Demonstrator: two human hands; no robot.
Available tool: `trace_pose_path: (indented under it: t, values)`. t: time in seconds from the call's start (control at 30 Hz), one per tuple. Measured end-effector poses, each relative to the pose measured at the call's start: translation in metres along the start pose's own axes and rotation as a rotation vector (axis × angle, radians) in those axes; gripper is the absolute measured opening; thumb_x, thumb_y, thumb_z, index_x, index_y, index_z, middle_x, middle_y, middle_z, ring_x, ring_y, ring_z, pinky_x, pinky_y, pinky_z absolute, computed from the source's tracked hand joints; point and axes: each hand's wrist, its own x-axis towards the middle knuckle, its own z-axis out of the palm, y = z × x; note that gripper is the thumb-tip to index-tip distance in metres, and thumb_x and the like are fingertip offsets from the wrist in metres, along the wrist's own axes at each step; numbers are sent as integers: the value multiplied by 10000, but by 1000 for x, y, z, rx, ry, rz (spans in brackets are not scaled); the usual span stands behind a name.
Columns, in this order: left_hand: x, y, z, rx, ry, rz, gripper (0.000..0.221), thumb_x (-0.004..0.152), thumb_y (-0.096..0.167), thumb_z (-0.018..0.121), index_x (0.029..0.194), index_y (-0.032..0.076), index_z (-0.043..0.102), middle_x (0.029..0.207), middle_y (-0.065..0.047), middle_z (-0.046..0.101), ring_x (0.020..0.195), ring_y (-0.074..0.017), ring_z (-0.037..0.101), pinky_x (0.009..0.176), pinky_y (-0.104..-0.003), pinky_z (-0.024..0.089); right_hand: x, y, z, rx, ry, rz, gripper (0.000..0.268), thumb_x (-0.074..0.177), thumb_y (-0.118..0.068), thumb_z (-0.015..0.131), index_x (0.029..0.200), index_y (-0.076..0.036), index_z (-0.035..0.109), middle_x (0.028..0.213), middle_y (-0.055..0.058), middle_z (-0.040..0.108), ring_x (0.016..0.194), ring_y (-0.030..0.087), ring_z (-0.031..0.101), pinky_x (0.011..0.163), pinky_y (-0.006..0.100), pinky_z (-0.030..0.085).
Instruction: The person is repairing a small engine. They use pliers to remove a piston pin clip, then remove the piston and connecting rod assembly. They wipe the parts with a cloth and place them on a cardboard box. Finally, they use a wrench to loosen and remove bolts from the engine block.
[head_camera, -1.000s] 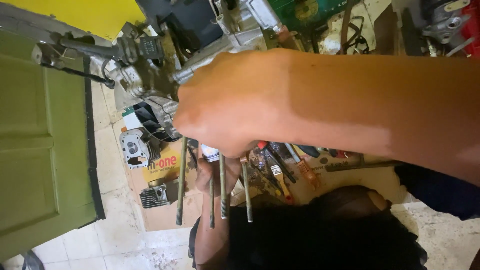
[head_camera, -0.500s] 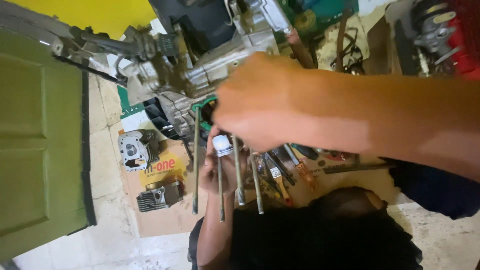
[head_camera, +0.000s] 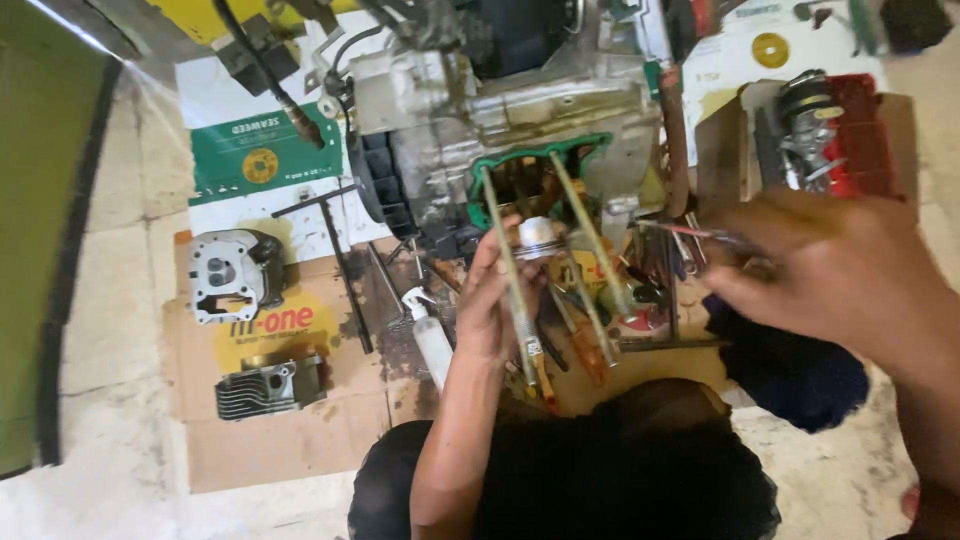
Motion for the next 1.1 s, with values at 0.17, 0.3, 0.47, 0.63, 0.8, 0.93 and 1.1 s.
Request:
trace_pose_path:
  t: [0.17,0.3,0.47,0.63,0.8,0.93,1.1]
  values:
    - [4,-5,-37,131,-43,-28,469,918,239,807,1354,180,645,1127,-8,646,925,-182,593,856,-349,450,-22,-19,-20,183,60,201,249,963,-155,657,1161,-39,754,797,122,700,675,238,660,606,355,505]
    - [11,-13,-49,66,-121,14,476,979,180,728,1423,91,580,1254,-81,515,987,-219,541,878,-372,481,17,-82,-78,403,18,380,305,820,-24,472,987,60,713,427,93,287,362,164,233,410,364,189]
    - [9,3,-41,17,-219,21,356,1015,79,645,1367,108,597,1615,-158,417,948,-139,578,922,-331,509,9,-117,-73,34,108,81,412,989,-110,609,1338,103,657,1092,300,619,839,375,639,776,456,515]
    - [7,6,-45,35,-226,-7,425,995,25,647,1407,96,573,1631,-152,422,904,-97,587,869,-298,549,70,-174,-90,-234,33,-172,287,946,-169,750,1227,-109,738,989,156,675,770,299,684,733,433,587]
    - [7,11,-43,72,-229,-25,399,988,45,659,1366,146,580,1600,-97,472,843,-84,555,850,-293,500,98,-199,-90,-472,-102,-188,171,924,-227,720,1082,-167,693,882,28,676,666,216,691,570,339,562]
    - [6,26,-35,143,-225,-41,427,999,178,681,1404,141,551,1602,-102,462,1035,-140,647,1022,-394,519,93,-205,-84,-509,-135,-103,64,958,-235,731,938,-199,682,783,25,635,520,191,584,474,310,433]
    - [10,24,-34,155,-167,-85,416,908,167,753,1289,133,590,1544,-137,502,997,-193,671,908,-398,607,85,-209,-75,-519,-64,-12,66,990,-136,701,1031,-185,718,809,-9,635,576,203,557,543,360,397]
